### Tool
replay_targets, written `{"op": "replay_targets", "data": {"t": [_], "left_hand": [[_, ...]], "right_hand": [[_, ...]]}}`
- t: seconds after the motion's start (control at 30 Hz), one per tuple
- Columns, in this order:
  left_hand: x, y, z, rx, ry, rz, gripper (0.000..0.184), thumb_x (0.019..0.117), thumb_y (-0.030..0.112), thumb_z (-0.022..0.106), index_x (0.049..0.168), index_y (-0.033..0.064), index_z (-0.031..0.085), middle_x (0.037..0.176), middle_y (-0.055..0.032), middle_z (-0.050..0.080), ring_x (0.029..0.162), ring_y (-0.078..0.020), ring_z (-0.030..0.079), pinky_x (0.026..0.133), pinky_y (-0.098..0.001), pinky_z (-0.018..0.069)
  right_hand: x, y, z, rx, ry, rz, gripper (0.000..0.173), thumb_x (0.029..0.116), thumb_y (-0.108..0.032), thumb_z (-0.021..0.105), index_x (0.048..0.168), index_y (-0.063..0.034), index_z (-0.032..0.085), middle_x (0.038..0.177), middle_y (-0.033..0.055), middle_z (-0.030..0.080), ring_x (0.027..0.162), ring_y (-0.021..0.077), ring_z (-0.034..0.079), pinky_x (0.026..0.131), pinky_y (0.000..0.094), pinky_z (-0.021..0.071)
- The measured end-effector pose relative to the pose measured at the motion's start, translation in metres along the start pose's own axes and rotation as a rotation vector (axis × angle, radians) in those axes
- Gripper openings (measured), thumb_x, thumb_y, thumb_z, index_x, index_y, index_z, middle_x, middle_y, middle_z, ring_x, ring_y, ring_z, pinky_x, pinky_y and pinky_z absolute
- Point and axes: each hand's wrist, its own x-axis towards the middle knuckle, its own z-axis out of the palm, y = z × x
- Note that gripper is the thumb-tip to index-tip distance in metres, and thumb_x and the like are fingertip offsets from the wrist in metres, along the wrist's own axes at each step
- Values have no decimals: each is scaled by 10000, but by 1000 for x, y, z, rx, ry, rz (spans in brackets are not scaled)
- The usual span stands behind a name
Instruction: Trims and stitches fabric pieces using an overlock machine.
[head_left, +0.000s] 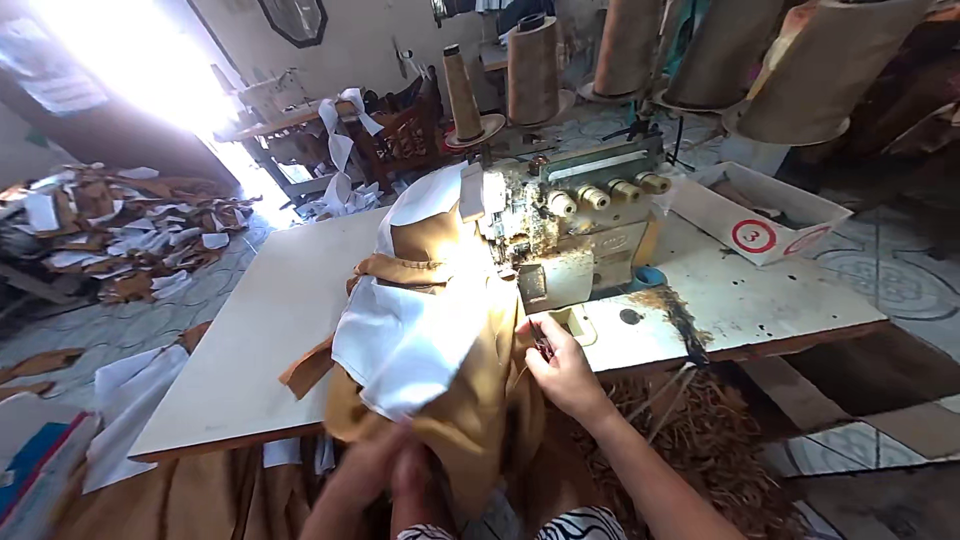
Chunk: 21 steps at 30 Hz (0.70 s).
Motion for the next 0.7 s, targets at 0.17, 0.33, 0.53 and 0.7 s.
{"op": "replay_targets", "data": {"t": [0.17, 0.33, 0.53, 0.7], "left_hand": [[32, 74, -31, -60, 57, 456, 860, 909, 724, 535, 1515, 163, 297, 1359, 40, 608, 1237, -122, 610, 995, -387, 551], [12, 49, -5, 456, 199, 24, 570, 931, 238, 688, 1369, -59, 476, 1143, -102, 679, 1010, -107, 687, 910, -334, 581], [12, 77, -25, 84, 307, 282, 206, 1066, 110, 403, 1108, 138, 603, 898, 115, 759, 823, -9, 731, 765, -226, 626], [25, 60, -29, 116, 297, 198, 209, 1087, 147, 406, 1243, 75, 525, 974, 72, 734, 892, -35, 727, 815, -254, 624]], "right_hand": [[8, -2, -4, 212, -57, 221, 264, 936, 9, 510, 1151, -6, 662, 853, 20, 615, 560, 20, 512, 524, 191, 465], [19, -14, 14, 497, -19, 422, 228, 1082, -177, 520, 912, -38, 582, 543, -54, 441, 403, 14, 411, 430, 173, 417], [1, -27, -7, 668, -201, 317, 173, 941, -45, 661, 831, -137, 564, 564, -101, 491, 421, -18, 413, 423, 145, 387], [-30, 1, 1, 579, -236, 464, 196, 878, -88, 741, 854, -118, 549, 569, -77, 509, 417, 11, 435, 425, 174, 400]]}}
